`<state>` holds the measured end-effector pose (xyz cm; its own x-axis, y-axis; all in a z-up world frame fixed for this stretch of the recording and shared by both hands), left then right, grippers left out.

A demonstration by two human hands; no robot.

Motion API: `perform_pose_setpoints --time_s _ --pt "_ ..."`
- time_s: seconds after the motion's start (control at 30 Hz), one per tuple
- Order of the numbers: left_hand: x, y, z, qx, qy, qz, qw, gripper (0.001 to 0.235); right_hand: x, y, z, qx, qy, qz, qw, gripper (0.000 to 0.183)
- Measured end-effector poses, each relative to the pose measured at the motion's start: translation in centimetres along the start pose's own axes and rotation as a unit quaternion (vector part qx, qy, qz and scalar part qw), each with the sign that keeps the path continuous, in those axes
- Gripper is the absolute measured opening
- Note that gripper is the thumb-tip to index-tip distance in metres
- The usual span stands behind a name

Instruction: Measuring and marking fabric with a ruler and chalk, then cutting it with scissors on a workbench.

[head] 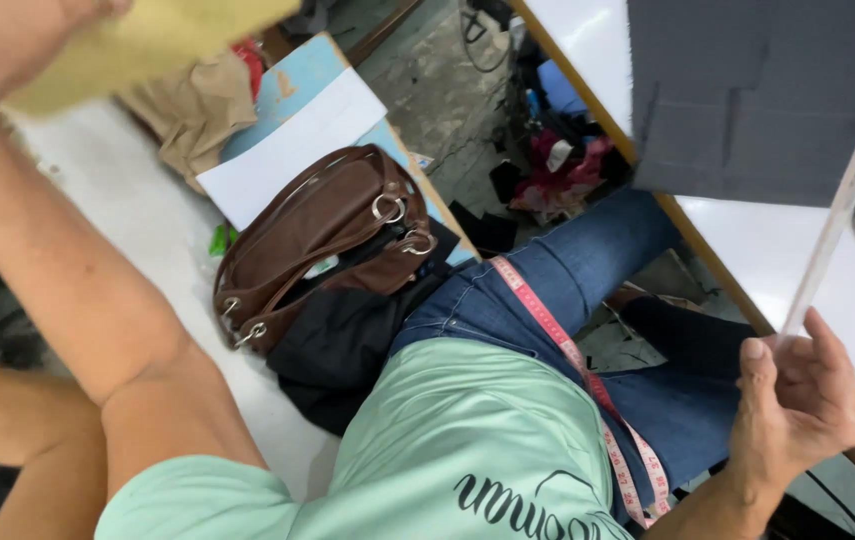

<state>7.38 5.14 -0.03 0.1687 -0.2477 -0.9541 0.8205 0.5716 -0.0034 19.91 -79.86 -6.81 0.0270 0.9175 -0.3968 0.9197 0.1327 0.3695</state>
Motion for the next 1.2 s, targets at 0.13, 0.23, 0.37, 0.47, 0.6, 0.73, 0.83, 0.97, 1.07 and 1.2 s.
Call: perform_pose_setpoints --time_s 0.13,0.23,0.37,0.47,0.6,0.73,0.83,0.97,1.07,1.2 --pt "7.3 -0.4 -2.5 -0.058 -0.147 -0.112 0.981 0.024 -0.7 -1.0 2.4 0.13 0.081 0.069 0.986 0.051" --pt "13.3 1.4 -10.4 -0.163 -0.172 -0.233 0.943 0.035 -0.6 -1.5 2.8 0.216 0.135 0.086 0.963 0.025" --pt "17.6 2.4 -11.1 -0.166 -0.225 -0.213 0.936 0.029 0.1 -1.7 2.1 0.234 0.226 0.117 0.938 0.034" --pt "17.7 5.9 -7.7 -0.061 0.241 -0.089 0.965 0.074 0.6 -1.6 1.8 0.246 0.232 0.13 0.932 0.042" --pt "14.7 0.8 20.8 0.271 0.147 0.116 0.944 0.034 3.8 -1.0 0.8 0.253 0.318 0.101 0.908 0.047" --pt "15.4 -6.5 44.3 0.341 -0.387 -0.067 0.854 0.021 8.8 -0.6 1.4 0.255 0.346 0.094 0.898 0.051" --pt "19.0 -12.7 53.3 0.348 -0.437 -0.281 0.781 0.043 12.4 0.2 0.5 0.254 0.36 0.056 0.896 0.049" --pt "24.3 -15.3 57.0 0.34 -0.519 -0.338 0.707 0.058 15.2 1.5 -0.5 0.258 0.385 0.037 0.885 0.048" --pt "24.8 -14.2 58.0 0.323 -0.553 -0.355 0.681 0.047 14.9 2.4 -0.2 0.237 0.379 0.033 0.894 0.045" --pt "22.9 -11.6 57.6 0.39 -0.447 -0.241 0.768 0.039 9.9 5.5 -2.6 0.128 0.148 0.003 0.981 0.032"
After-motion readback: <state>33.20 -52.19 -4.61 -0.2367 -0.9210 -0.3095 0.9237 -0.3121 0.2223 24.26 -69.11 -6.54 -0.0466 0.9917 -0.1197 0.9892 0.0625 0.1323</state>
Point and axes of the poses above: each hand's wrist, its own y-axis towards the middle knuckle, its own x-axis out of the palm, z = x × y, the point moved 9 cm from there along y, towards the middle knuckle, and after that the axes turned 2 degrees about -y, right-handed, at the moved point
